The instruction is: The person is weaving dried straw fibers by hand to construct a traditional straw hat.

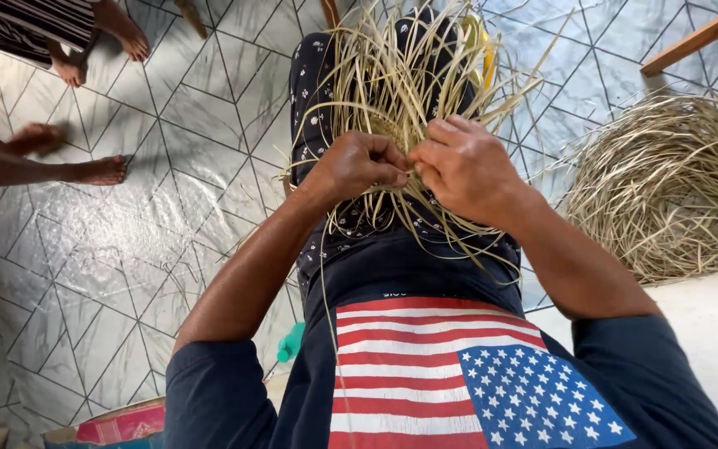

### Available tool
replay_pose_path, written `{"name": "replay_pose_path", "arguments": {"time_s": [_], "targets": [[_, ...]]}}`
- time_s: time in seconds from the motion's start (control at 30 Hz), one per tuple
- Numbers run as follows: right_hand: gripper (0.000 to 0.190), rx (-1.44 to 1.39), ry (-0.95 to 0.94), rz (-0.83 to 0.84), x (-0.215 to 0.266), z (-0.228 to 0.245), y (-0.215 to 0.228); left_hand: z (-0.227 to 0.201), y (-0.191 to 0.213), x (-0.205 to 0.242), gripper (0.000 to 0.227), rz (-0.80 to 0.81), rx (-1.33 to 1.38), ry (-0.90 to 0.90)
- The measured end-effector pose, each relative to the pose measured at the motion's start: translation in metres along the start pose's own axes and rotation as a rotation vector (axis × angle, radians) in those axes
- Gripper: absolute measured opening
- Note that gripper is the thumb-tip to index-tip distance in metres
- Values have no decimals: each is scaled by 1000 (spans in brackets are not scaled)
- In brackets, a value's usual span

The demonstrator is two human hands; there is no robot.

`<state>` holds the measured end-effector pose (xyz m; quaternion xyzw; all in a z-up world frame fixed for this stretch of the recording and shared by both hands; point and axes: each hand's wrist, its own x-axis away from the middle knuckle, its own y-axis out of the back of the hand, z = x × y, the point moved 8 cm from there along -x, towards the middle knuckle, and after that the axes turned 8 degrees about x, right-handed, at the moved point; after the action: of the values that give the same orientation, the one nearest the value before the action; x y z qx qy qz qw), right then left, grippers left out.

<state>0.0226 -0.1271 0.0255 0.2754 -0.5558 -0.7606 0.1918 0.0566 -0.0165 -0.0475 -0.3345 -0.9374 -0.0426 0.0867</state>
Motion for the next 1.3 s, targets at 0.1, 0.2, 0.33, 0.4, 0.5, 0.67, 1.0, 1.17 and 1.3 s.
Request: {"name": "replay_pose_path", "arguments": {"time_s": [0.1,0.2,0.33,0.4,0.5,0.67,1.0,1.17,1.3], "targets": [[18,72,-110,142,-13,-5,-8,2,1,1,14,-22,-11,-3],[22,42,-201,250,-18,-19,-22,-7,0,4,15,-55,-23,-14],[11,-329,-248,204,-20,-29,-26,-1,-1,7,15,-116,-60,2],[8,-449,-244,149,-21,-28,-25,-4,-1,10,14,-128,-75,5],[9,-634,-219,30,-21,-22,-18,-7,2,14,14,-141,-78,12],[12,-721,-171,-137,-18,-10,3,-13,4,15,14,-110,-48,21],[9,-289,-79,-387,19,21,15,8,8,3,12,-107,66,31],[13,36,-82,-577,47,46,17,-10,1,5,11,-76,167,25],[4,7,-84,-615,50,43,14,-6,2,3,10,-93,186,4]]}}
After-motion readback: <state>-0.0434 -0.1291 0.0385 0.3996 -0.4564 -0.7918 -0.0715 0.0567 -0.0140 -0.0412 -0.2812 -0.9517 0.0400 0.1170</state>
